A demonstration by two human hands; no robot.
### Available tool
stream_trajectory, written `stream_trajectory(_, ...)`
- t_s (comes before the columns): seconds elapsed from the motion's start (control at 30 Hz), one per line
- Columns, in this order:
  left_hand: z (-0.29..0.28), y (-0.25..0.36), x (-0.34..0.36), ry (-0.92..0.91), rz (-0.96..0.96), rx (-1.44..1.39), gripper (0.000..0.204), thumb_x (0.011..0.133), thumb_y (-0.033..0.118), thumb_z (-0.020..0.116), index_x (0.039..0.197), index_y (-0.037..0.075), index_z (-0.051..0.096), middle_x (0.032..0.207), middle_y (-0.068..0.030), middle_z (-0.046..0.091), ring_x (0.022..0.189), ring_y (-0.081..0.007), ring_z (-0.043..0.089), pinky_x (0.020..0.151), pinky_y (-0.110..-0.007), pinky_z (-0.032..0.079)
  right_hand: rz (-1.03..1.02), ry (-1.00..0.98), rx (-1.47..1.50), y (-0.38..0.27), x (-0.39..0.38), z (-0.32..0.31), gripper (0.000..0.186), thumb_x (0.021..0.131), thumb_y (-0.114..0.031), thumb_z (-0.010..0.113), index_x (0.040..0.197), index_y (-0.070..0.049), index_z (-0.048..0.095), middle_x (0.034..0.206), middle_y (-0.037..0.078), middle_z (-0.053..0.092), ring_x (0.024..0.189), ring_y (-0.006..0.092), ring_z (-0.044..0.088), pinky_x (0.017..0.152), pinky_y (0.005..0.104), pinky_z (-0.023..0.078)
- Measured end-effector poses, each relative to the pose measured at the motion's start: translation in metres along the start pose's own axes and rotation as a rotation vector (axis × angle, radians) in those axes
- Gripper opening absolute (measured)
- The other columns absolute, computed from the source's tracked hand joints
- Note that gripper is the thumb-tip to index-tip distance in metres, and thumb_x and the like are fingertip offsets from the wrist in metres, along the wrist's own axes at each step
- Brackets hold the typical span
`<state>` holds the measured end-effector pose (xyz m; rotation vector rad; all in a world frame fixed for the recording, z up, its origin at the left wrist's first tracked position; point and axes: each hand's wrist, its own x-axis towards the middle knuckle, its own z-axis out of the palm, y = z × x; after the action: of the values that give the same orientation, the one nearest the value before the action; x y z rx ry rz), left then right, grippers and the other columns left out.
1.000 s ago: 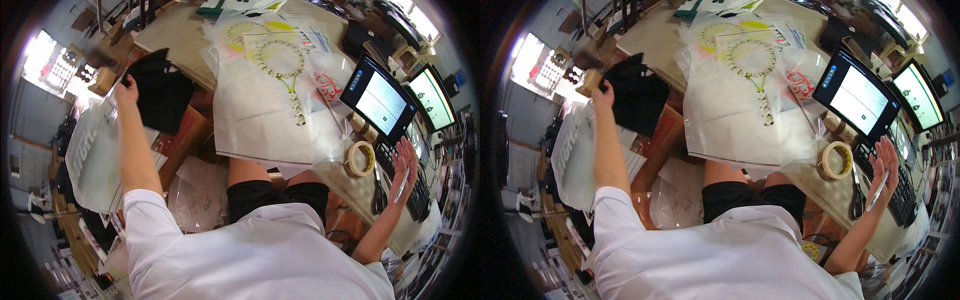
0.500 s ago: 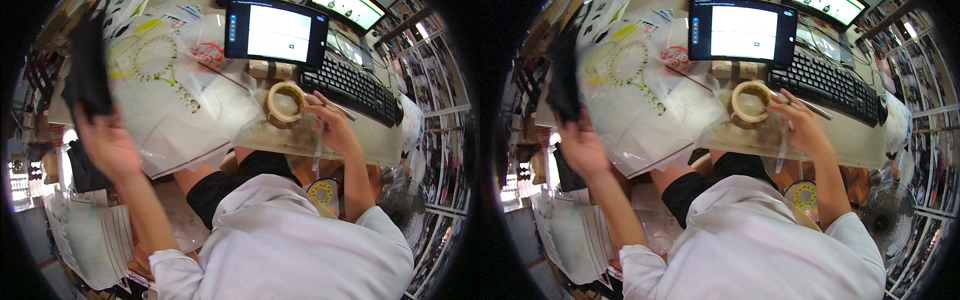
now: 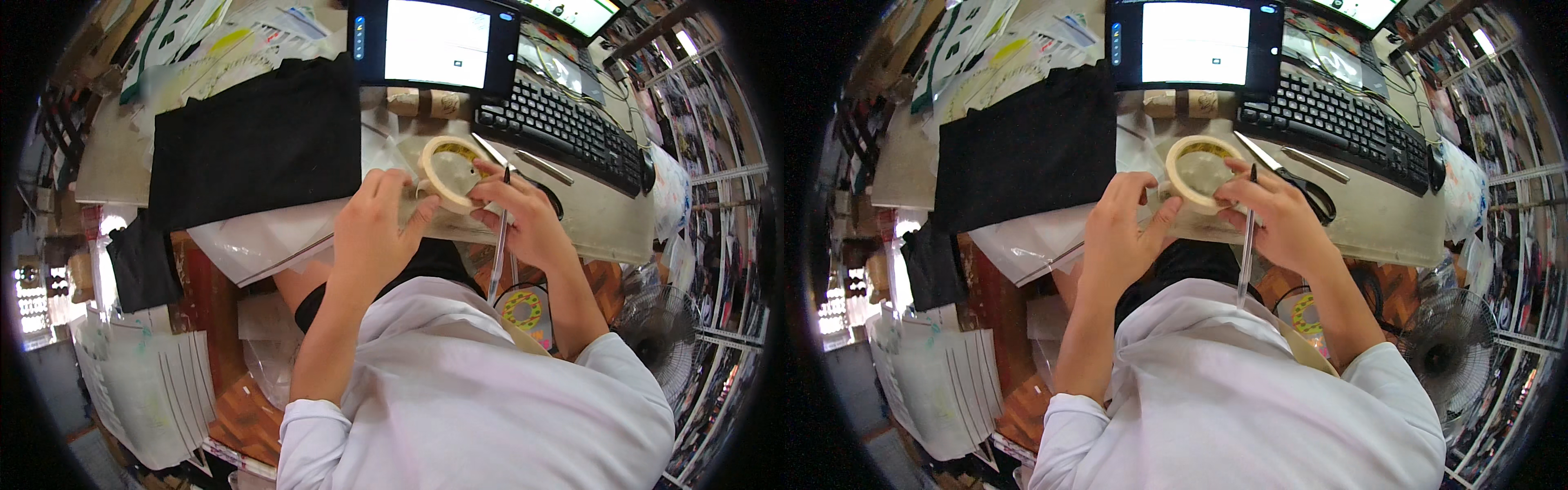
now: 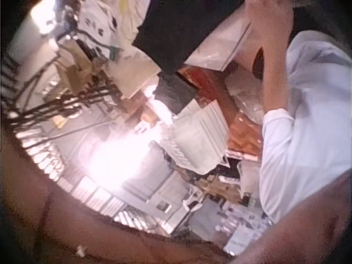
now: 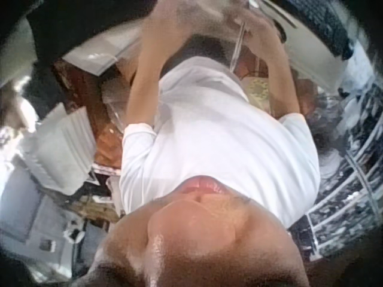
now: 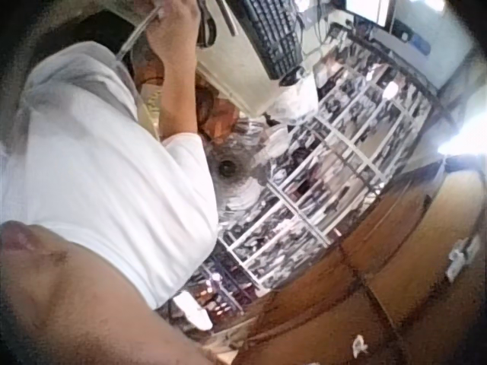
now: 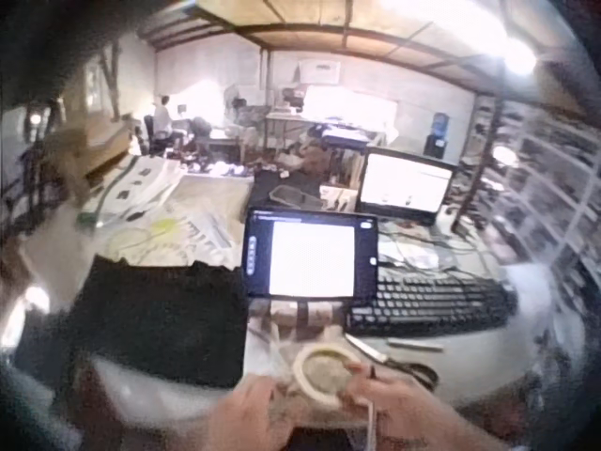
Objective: The person folds black garments and places them into clear plastic bags. They use a pen to write on the garment labels and apply tape to seal the bags. The person also interacts with a tablet computer on the desk during the process.
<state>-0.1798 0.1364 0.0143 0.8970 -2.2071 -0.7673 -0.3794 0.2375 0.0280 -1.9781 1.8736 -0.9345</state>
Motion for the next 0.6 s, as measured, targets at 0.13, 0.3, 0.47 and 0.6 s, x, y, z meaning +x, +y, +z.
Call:
stream_trajectory(0.13, 0.009, 0.014, 0.001, 0.006, 0.109, -0.067, 0.012, 0.088, 0.012, 0.06, 0.085, 0.0, 0.059, 0.088, -0.0123, 0.058, 0.071, -0.0246, 0.06, 0.062, -0.035, 0.048, 0.089, -0.074, 0.101, -0.007, -0.01, -0.016, 0.021, 0.079, -0.004, 0.071, 0.098, -0.005, 0.062, 0.096, 0.013, 0.066, 0.101, 0.032, 0.063, 0.083, 0.0382, 0.05)
stream_trajectory(0.3, 0.013, 0.027, -0.009, -0.012, 0.033, -0.275, 0.016, 0.088, 0.007, 0.062, 0.077, -0.004, 0.057, 0.098, -0.0136, 0.062, 0.069, -0.0167, 0.062, 0.057, -0.028, 0.048, 0.082, -0.041, 0.213, 0.012, -0.025, -0.02, 0.024, 0.078, -0.001, 0.07, 0.1, -0.001, 0.062, 0.105, 0.013, 0.066, 0.089, 0.0299, 0.065, 0.078, 0.0359, 0.051)
stream_trajectory(0.47, 0.008, 0.018, -0.011, 0.011, 0.04, -0.339, 0.02, 0.085, 0.009, 0.067, 0.073, -0.005, 0.057, 0.096, -0.0164, 0.064, 0.06, -0.0202, 0.06, 0.053, -0.029, 0.049, 0.382, 0.09, -0.247, 0.04, -0.052, -0.042, 0.018, 0.08, -0.007, 0.067, 0.096, -0.005, 0.059, 0.091, 0.015, 0.063, 0.086, 0.0356, 0.06, 0.074, 0.0417, 0.048)
stream_trajectory(0.6, 0.011, 0.021, -0.005, 0.041, -0.014, -0.284, 0.023, 0.085, 0.009, 0.067, 0.07, -0.006, 0.057, 0.09, -0.0154, 0.065, 0.062, -0.0171, 0.06, 0.054, -0.027, 0.048, 0.414, -0.028, -0.408, 0.054, -0.074, -0.037, 0.015, 0.081, -0.006, 0.065, 0.088, -0.001, 0.053, 0.083, 0.016, 0.059, 0.081, 0.0366, 0.059, 0.074, 0.0439, 0.046)
